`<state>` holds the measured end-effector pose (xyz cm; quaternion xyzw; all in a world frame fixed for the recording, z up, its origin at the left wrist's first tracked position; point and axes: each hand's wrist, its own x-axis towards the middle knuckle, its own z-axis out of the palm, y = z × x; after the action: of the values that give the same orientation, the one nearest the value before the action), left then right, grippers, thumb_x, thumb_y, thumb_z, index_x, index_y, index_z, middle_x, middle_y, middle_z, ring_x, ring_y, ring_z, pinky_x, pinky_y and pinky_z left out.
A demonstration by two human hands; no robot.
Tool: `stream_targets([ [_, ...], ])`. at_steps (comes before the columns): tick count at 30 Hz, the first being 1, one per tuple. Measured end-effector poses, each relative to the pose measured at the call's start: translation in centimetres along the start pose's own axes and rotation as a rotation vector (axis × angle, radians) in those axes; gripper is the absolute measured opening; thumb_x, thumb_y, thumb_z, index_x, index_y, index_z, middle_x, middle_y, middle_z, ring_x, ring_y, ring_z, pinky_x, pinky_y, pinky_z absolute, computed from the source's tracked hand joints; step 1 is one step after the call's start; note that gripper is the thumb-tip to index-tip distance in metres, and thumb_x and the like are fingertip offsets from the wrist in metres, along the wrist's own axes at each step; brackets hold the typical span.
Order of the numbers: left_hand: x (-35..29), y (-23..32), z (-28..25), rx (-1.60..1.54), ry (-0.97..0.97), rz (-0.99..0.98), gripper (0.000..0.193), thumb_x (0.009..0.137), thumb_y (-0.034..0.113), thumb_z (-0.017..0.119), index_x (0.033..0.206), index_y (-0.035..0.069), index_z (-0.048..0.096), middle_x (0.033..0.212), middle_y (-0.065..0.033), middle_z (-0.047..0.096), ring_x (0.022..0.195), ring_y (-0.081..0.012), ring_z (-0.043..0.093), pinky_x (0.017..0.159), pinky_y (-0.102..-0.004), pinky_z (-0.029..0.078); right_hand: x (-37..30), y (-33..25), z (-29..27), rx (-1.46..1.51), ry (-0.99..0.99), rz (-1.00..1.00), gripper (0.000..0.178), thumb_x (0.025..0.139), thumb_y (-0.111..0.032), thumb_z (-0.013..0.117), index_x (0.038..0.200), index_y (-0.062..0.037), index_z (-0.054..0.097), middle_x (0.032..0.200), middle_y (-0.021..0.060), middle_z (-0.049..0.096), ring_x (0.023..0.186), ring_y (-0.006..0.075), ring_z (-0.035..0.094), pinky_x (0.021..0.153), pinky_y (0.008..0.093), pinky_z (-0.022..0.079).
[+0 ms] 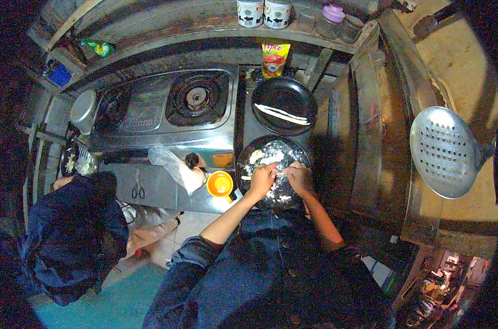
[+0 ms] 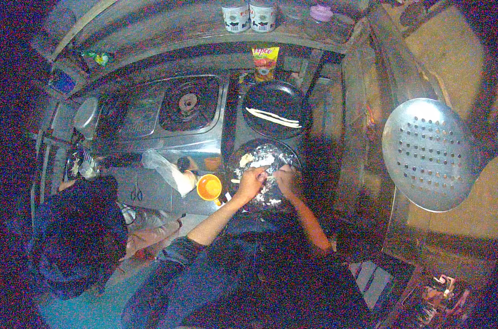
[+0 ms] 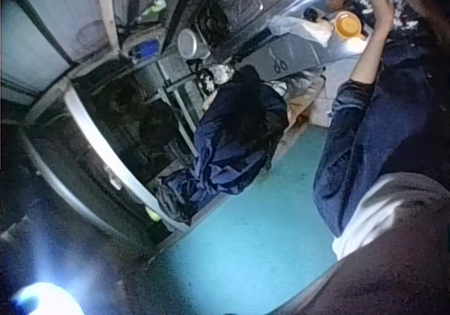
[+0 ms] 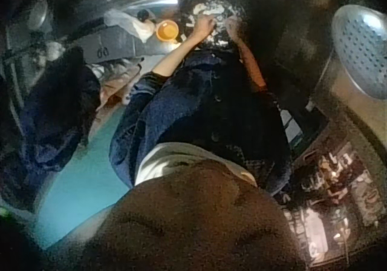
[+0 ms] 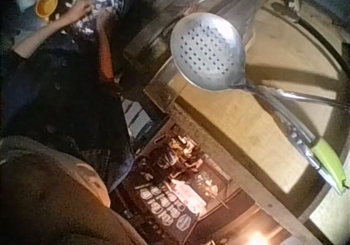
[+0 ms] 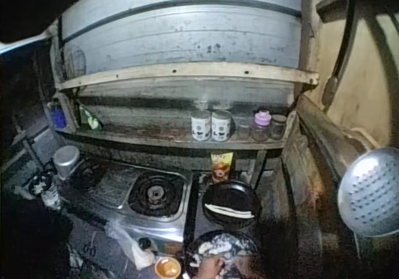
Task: The person kneads a white dough mass on a black plate by hand.
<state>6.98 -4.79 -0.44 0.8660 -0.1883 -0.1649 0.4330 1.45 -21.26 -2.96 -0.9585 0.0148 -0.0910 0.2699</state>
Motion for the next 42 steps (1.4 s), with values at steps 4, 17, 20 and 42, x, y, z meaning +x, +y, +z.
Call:
stream_targets([
  [4, 0.2, -0.7, 0.3, -0.015, 0.101, 0.071, 0.027, 0.080, 0.010, 0.059, 0.107, 0.007, 0.064, 0.082, -0.0160, 0.063, 0.078, -0.0298, 0.061, 0.073, -0.0397, 0.047, -0.2, -0.3, 0.7, -0.184, -0.058, 0.011, 0.005, 0.071, -0.017, 0.065, 0.075, -0.0161, 0.068, 0.081, 0.0025, 0.058, 0.083, 0.0246, 0.056, 0.073, 0.0398, 0.043],
  [17, 0.0, -0.5, 0.4, -0.020, 0.131, 0.087, 0.028, 0.073, 0.006, 0.064, 0.101, 0.010, 0.065, 0.076, -0.0112, 0.062, 0.078, -0.0305, 0.058, 0.072, -0.0395, 0.047, -0.3, 0.3, -0.3, -0.056, -0.019, 0.064, 0.004, 0.071, -0.020, 0.066, 0.074, -0.0182, 0.066, 0.085, -0.0012, 0.060, 0.087, 0.0217, 0.056, 0.075, 0.0408, 0.040],
  [20, 0.0, -0.6, 0.6, 0.048, 0.144, 0.116, 0.025, 0.074, 0.008, 0.064, 0.098, 0.010, 0.066, 0.075, -0.0128, 0.060, 0.077, -0.0311, 0.058, 0.071, -0.0404, 0.046, -0.4, 0.4, -0.4, -0.092, 0.036, 0.019, 0.005, 0.072, -0.021, 0.065, 0.076, -0.0179, 0.067, 0.085, -0.0021, 0.061, 0.086, 0.0213, 0.056, 0.076, 0.0398, 0.039],
  [42, -2.5, 1.0, 2.0, 0.502, 0.049, 0.383, 0.051, 0.079, 0.025, 0.062, 0.123, 0.004, 0.049, 0.132, -0.0229, 0.035, 0.114, -0.0353, 0.041, 0.098, -0.0471, 0.032, -1.9, 0.0, 1.0, -0.085, 0.002, 0.148, 0.013, 0.078, -0.017, 0.058, 0.088, -0.0161, 0.065, 0.097, 0.0002, 0.062, 0.098, 0.0210, 0.055, 0.085, 0.0411, 0.037],
])
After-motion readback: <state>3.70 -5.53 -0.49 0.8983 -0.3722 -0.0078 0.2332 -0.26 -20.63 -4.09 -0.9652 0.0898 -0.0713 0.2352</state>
